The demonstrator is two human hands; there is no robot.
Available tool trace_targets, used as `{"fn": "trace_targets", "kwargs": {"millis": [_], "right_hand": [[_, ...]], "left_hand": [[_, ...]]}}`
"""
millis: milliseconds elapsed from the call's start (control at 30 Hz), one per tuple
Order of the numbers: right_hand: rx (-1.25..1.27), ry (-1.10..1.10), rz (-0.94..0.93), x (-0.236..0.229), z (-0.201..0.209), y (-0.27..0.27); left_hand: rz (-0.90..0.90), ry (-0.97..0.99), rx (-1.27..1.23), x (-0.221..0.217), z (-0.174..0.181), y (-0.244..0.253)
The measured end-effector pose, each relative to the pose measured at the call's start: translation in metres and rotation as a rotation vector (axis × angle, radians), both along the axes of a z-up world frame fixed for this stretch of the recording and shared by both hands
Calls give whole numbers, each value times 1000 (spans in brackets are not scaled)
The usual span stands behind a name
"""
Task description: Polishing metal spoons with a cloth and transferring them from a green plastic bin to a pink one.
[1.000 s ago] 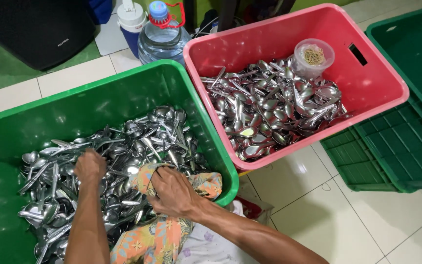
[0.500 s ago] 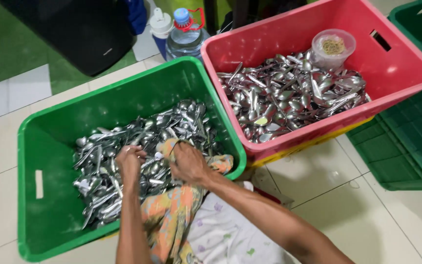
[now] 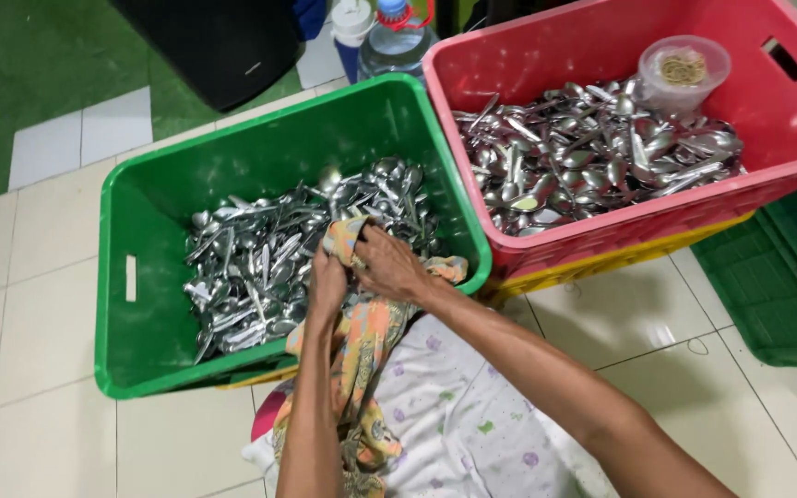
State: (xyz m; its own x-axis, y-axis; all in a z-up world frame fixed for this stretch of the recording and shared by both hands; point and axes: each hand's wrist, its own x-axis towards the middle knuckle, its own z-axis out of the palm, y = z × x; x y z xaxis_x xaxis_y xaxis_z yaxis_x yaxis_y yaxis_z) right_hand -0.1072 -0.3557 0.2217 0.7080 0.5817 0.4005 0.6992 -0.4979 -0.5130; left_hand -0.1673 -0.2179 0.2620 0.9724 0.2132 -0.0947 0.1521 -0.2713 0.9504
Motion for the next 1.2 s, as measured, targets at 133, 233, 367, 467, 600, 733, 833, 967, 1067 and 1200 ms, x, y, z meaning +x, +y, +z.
{"fn": "trace_targets", "kwargs": {"millis": [133, 233, 367, 467, 600, 733, 833, 967, 1067, 1200], "right_hand": [[-55, -43, -27, 0, 11, -4], [-98, -45, -105, 13, -4, -3], [-93, -211, -205, 23, -16, 0], [-105, -277, -234, 30, -17, 4], [-110, -252, -275, 29, -14, 2], [-92, -222, -311, 35, -9, -4], [10, -49, -345, 60, -34, -13], [124, 145, -323, 50, -15, -25], [179, 55, -305, 45, -12, -23], [105, -127, -321, 46, -6, -19]], "left_hand": [[-33, -109, 75, -10, 23, -9], [-83, -108, 140, -11, 12, -6], [-81, -20, -5, -16, 17, -9], [-84, -58, -118, -14, 19, -8], [-102, -56, -232, -14, 11, -5], [-116, -52, -241, -14, 6, -4], [-98, 11, -187, -13, 1, -5], [-160, -1, -194, -15, 6, -7], [-229, 7, -225, -12, -9, 1], [-259, 21, -331, -9, -17, 7]]}}
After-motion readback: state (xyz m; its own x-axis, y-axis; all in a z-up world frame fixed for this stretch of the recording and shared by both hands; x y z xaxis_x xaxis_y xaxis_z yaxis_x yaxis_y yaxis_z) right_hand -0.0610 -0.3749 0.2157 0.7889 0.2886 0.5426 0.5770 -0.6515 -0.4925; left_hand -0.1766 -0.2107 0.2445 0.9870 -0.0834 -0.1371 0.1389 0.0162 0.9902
